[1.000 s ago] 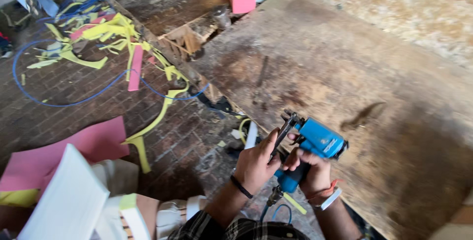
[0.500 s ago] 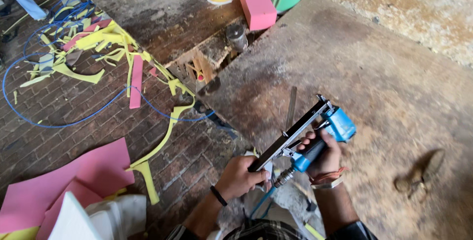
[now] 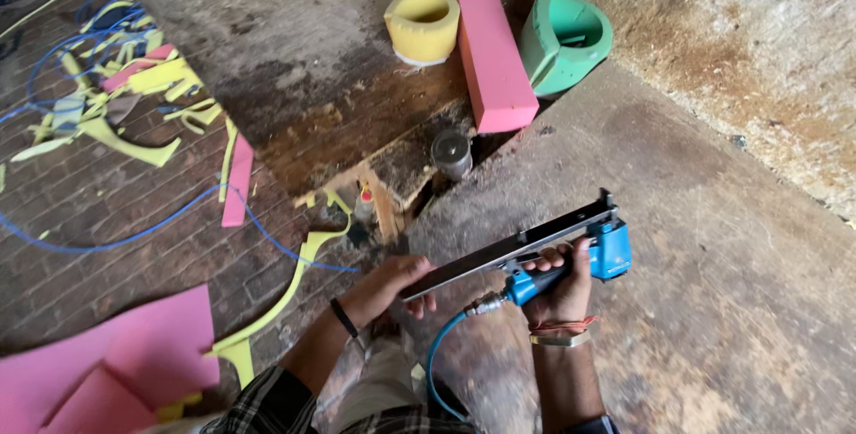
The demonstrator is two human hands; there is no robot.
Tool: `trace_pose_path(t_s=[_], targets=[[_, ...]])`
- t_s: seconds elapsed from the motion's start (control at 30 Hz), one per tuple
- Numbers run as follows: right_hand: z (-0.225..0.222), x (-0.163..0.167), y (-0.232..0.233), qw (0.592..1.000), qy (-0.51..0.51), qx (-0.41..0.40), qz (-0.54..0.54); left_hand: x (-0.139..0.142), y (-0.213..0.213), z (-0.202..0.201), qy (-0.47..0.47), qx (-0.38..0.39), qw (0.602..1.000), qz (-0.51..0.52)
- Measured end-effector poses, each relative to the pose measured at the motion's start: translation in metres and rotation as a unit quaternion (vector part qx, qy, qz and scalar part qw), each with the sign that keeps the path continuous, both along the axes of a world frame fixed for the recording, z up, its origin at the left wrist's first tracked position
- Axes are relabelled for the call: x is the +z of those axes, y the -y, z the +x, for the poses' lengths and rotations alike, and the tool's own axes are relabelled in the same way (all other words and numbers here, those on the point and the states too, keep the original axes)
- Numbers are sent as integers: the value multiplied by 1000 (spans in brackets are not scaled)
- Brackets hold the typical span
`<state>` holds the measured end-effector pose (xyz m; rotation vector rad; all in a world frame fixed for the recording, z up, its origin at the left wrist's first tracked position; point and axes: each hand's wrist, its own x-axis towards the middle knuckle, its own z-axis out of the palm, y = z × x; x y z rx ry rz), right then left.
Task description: The person sprays adhesive onto foam pieces with a spray gun, positions the foam pieces onto a wooden chair frame, and staples the foam and fabric to the frame using a pneumatic nail gun, pressing pieces into place by hand as they work.
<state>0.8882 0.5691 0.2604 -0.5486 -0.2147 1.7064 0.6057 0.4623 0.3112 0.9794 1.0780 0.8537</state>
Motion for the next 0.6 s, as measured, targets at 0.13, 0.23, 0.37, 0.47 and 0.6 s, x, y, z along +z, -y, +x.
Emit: trace_pose_path(t_s=[0.13,0.23,0.37,0.47,0.6], targets=[[-31,-9,-57,998,-17,-56,-20,-34,-103,-77,-31,67,997,-40],[-57,-14,-76,993,-7,-108,-38,-62,-185,-122,-36,106,989,-94],[-81,-19,-81,979,-2,-178,-97,-108,-290,-152,-36,18,998,-42],[-95,-21,-95,968,-3,-227,-102,-134,-371,-139,-44,-40,998,34],[-95,-12,-109,942,59,-300,-137,-143,-462,-71,-196,-101,950,222]])
